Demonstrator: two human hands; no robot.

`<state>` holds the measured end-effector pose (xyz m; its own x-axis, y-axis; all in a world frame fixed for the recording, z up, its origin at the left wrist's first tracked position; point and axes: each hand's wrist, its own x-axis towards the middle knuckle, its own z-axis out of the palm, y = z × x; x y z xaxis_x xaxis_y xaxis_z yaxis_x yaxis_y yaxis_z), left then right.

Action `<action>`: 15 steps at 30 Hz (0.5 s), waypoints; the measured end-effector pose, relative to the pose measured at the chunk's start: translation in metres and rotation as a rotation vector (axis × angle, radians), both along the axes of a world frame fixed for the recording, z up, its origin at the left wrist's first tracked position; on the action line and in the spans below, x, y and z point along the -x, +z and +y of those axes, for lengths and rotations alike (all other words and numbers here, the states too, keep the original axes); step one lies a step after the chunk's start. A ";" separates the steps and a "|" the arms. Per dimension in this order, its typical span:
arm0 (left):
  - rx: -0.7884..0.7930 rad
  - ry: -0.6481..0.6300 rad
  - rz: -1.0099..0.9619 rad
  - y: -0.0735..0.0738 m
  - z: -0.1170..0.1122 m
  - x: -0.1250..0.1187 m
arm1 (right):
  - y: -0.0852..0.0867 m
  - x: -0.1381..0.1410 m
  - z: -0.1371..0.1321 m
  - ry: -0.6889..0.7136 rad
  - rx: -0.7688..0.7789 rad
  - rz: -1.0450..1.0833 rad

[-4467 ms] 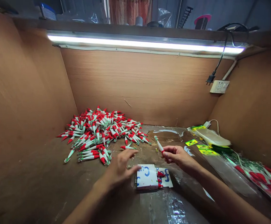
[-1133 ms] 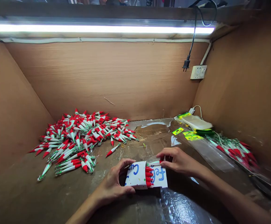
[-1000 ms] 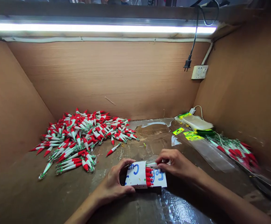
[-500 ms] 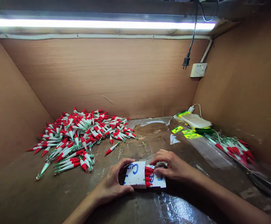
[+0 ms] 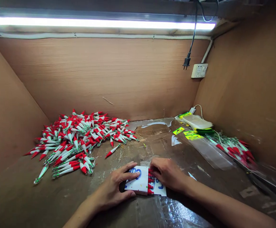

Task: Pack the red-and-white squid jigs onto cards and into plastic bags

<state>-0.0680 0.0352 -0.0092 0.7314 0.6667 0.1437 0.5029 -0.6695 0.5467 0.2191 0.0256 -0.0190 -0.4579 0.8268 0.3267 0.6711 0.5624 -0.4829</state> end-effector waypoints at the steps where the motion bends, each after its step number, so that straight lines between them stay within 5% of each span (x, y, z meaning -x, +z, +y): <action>1: -0.008 -0.006 0.019 0.001 -0.002 -0.001 | 0.000 0.000 0.001 -0.016 -0.017 -0.015; 8: -0.003 0.031 0.107 0.013 -0.013 -0.008 | 0.006 -0.009 0.003 0.015 0.034 0.025; 15: -0.023 0.023 0.124 0.004 -0.010 -0.004 | -0.003 -0.006 0.006 -0.086 -0.032 -0.102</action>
<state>-0.0642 0.0251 -0.0051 0.7290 0.6810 0.0683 0.5812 -0.6687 0.4637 0.2252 0.0318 -0.0221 -0.4181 0.8544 0.3085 0.7622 0.5147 -0.3926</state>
